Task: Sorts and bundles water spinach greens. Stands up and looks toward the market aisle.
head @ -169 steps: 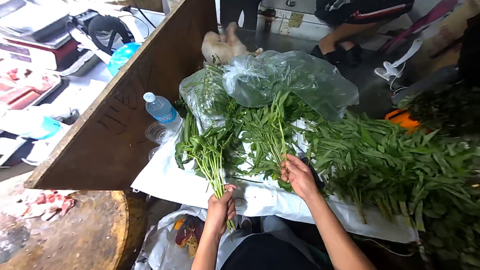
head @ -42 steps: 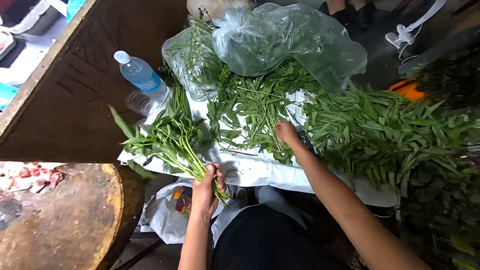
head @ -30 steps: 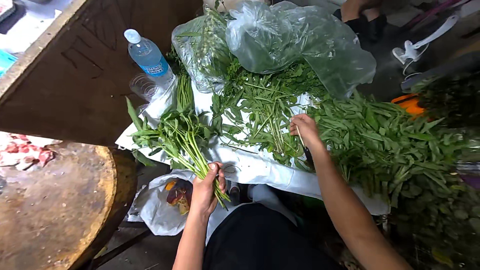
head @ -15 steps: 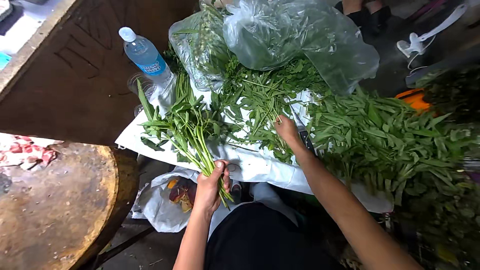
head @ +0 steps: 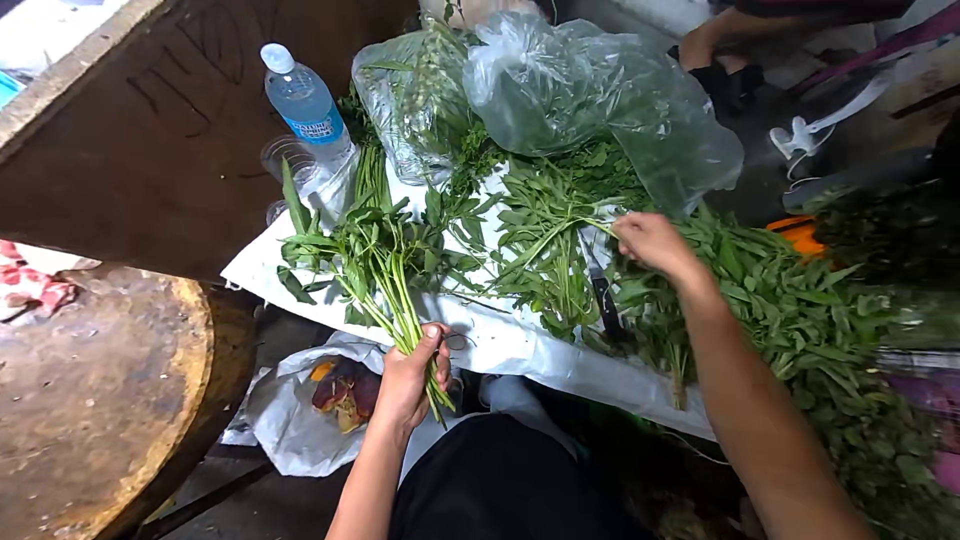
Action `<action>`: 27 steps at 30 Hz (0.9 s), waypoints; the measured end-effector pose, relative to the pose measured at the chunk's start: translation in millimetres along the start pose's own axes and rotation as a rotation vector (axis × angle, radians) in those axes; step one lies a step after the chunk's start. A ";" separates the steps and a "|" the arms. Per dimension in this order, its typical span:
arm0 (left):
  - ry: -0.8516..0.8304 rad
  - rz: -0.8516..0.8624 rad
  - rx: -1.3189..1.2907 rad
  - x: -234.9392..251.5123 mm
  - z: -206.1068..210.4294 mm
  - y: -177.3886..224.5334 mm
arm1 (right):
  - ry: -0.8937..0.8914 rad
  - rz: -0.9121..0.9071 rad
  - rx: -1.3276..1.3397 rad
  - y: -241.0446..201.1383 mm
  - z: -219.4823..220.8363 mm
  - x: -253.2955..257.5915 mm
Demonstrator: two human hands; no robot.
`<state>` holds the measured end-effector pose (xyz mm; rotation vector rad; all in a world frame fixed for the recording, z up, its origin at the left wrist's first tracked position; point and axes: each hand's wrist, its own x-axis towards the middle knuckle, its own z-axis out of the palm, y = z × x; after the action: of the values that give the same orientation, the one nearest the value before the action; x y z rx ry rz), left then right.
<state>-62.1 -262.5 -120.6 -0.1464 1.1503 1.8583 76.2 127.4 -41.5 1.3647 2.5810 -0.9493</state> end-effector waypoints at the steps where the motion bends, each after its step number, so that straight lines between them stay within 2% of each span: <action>1: -0.003 0.000 -0.002 1.8 0.1 -0.2 | 0.024 0.005 0.101 -2.0 -13.5 -10.7; 4: -0.024 -0.002 -0.005 8.6 3.2 -1.9 | 0.098 0.031 0.278 0.7 -29.7 -25.7; 9: -0.060 -0.027 0.011 14.8 13.4 2.0 | 0.162 -0.052 0.223 -6.0 -60.7 -47.3; 12: -0.078 -0.038 0.039 18.1 16.4 3.0 | -0.121 0.040 -0.146 0.1 -62.5 -40.8; 13: -0.087 -0.037 0.048 20.5 18.3 3.7 | -0.156 0.048 -0.200 2.9 -67.2 -40.6; 16: -0.091 -0.048 0.047 21.4 18.7 0.0 | -0.114 0.008 -0.031 -2.2 -91.4 -55.1; 20: -0.105 -0.064 0.048 22.5 20.4 -0.7 | -0.239 0.019 0.176 8.0 -102.8 -65.6; 23: -0.099 -0.074 0.044 22.6 21.5 -1.7 | -0.123 -0.086 0.432 12.9 -113.2 -74.9; 27: -0.099 -0.076 0.056 25.5 25.7 -1.3 | -0.094 -0.094 0.564 22.6 -99.4 -73.4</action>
<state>-67.1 -226.7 -120.3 -0.0648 1.1129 1.7454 159.1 138.3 52.2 1.2532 2.4197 -1.8091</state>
